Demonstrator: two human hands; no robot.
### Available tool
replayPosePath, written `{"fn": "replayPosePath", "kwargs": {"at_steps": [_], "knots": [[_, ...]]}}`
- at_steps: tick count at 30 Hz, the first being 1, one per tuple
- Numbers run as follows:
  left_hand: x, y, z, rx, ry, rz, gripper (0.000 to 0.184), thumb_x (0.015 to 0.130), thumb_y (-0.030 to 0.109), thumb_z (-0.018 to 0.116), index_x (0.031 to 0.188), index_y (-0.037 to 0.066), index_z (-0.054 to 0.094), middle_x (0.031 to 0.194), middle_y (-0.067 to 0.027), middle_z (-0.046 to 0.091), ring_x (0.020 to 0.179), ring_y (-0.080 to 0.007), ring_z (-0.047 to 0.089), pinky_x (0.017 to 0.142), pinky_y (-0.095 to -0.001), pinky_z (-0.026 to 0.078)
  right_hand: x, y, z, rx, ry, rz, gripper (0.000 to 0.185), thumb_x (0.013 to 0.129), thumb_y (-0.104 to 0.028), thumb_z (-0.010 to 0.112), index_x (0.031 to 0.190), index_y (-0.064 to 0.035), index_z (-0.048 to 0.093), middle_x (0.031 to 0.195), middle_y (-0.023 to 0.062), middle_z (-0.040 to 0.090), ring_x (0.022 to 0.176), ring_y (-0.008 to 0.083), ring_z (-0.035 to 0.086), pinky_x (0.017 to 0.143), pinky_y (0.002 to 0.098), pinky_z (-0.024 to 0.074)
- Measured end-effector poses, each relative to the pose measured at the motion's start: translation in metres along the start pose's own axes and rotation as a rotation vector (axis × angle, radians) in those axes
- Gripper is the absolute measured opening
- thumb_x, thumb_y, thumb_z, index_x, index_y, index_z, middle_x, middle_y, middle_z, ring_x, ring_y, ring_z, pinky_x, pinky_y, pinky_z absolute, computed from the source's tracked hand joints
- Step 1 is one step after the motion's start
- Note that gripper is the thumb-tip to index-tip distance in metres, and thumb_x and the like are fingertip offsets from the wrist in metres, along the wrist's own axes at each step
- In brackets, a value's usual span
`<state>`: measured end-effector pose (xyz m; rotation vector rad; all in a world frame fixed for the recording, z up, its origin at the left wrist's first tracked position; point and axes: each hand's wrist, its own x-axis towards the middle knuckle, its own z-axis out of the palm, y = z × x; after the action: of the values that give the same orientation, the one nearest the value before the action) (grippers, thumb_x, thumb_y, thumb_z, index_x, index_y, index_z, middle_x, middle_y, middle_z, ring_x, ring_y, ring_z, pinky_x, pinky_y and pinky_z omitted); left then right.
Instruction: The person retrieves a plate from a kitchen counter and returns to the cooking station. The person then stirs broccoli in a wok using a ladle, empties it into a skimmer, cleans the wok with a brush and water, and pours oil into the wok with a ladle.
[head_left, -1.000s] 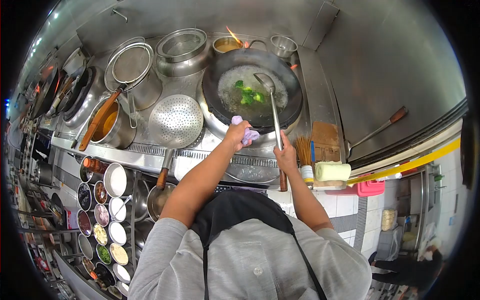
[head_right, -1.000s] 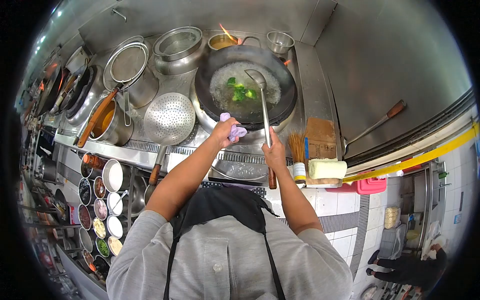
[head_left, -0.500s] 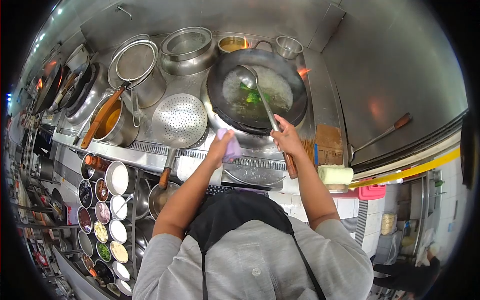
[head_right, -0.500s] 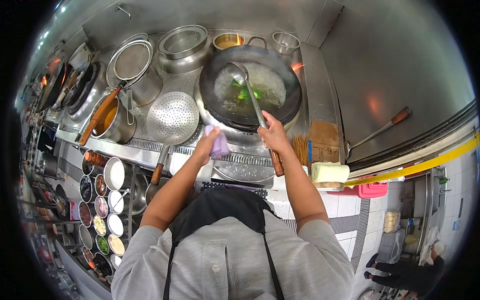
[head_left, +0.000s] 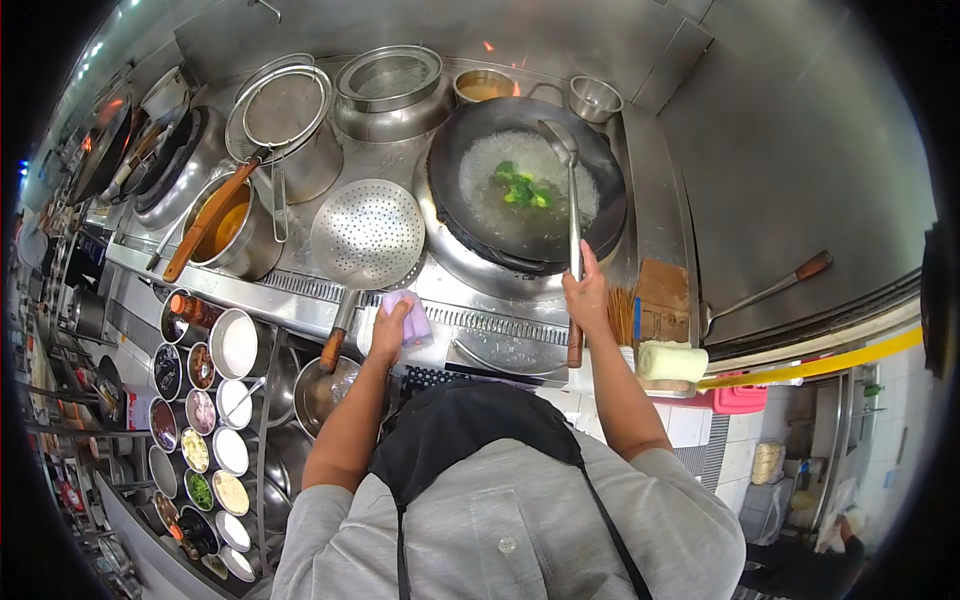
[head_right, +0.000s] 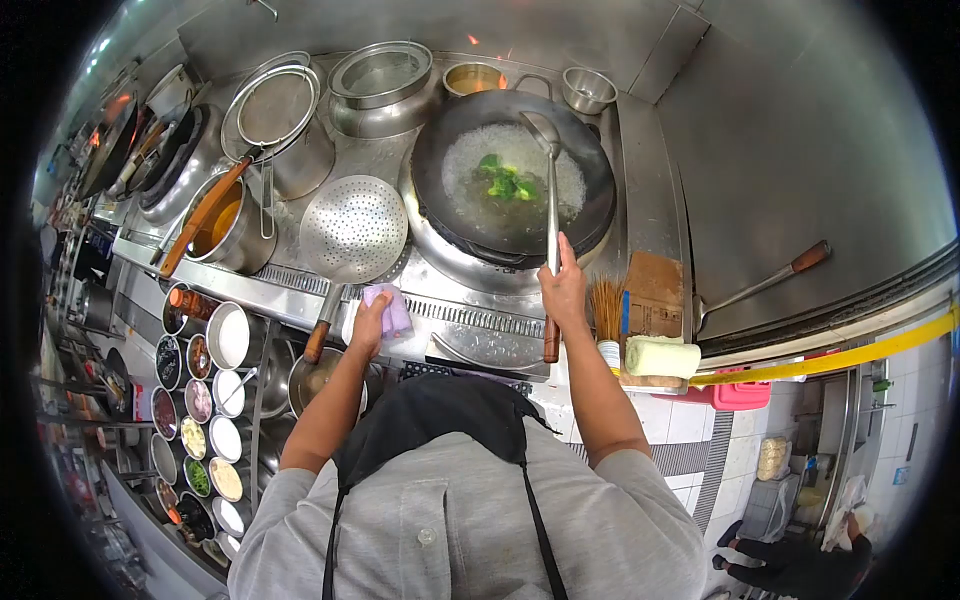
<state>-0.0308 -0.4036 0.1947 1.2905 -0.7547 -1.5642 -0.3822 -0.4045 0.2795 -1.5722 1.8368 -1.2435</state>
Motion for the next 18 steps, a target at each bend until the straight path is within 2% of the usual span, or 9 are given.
{"fn": "replayPosePath", "kwargs": {"at_steps": [1,4,5,7,12,14,18], "knots": [[0.001,0.000,0.000,-0.002,0.004,0.003,0.034,0.086,0.030,0.058,0.111,0.007,0.055,0.088,-0.0076,0.061,0.069,-0.0191,0.061,0.043,-0.0333,0.049,-0.004,-0.003,-0.001,-0.031,0.021,0.000,0.060,0.080,-0.008,0.056,0.136,0.0017,0.039,0.124,0.0254,0.055,0.109,0.0350,0.058,0.089,0.0360,0.0458],[0.001,0.002,-0.002,-0.011,-0.029,-0.034,0.034,0.087,0.030,0.059,0.112,0.007,0.054,0.089,-0.0074,0.061,0.070,-0.0193,0.061,0.044,-0.0340,0.050,-0.013,0.007,0.001,-0.100,0.065,-0.042,0.060,0.079,-0.007,0.055,0.136,0.0010,0.039,0.126,0.0251,0.053,0.111,0.0362,0.057,0.090,0.0374,0.0460],[0.001,0.002,-0.002,-0.007,-0.032,-0.036,0.034,0.087,0.030,0.059,0.112,0.007,0.054,0.089,-0.0074,0.061,0.070,-0.0193,0.061,0.044,-0.0340,0.050,-0.014,0.008,0.000,-0.099,0.068,-0.038,0.060,0.079,-0.007,0.055,0.136,0.0010,0.039,0.126,0.0251,0.053,0.111,0.0362,0.057,0.090,0.0374,0.0460],[0.002,0.000,-0.003,-0.042,-0.024,-0.042,0.034,0.087,0.030,0.058,0.112,0.007,0.054,0.090,-0.0074,0.061,0.071,-0.0200,0.062,0.045,-0.0346,0.050,-0.016,0.009,-0.001,-0.042,0.018,0.119,0.061,0.079,-0.007,0.055,0.137,-0.0004,0.038,0.127,0.0245,0.053,0.111,0.0364,0.057,0.091,0.0381,0.0454],[0.009,-0.008,-0.008,-0.069,-0.078,-0.060,0.034,0.088,0.029,0.057,0.114,0.007,0.052,0.092,-0.0079,0.061,0.073,-0.0213,0.063,0.046,-0.0354,0.050,-0.017,0.015,-0.003,-0.099,0.024,0.114,0.063,0.078,-0.008,0.055,0.138,-0.0018,0.037,0.127,0.0238,0.053,0.111,0.0366,0.057,0.093,0.0386,0.0447],[0.009,-0.010,-0.008,-0.059,-0.086,-0.009,0.032,0.089,0.035,0.057,0.110,0.011,0.053,0.087,-0.0050,0.062,0.069,-0.0209,0.065,0.045,-0.0348,0.050,-0.016,0.015,-0.002,-0.082,0.030,0.105,0.062,0.079,-0.008,0.055,0.138,-0.0017,0.037,0.127,0.0233,0.053,0.110,0.0362,0.057,0.092,0.0385,0.0451],[0.011,-0.011,-0.009,-0.059,-0.084,-0.028,0.034,0.089,0.035,0.057,0.112,0.011,0.051,0.089,-0.0054,0.062,0.070,-0.0209,0.065,0.045,-0.0348,0.049,-0.016,0.012,-0.003,-0.083,0.030,0.122,0.062,0.079,-0.007,0.056,0.138,-0.0017,0.038,0.125,0.0235,0.055,0.107,0.0350,0.059,0.091,0.0378,0.0457]]}}
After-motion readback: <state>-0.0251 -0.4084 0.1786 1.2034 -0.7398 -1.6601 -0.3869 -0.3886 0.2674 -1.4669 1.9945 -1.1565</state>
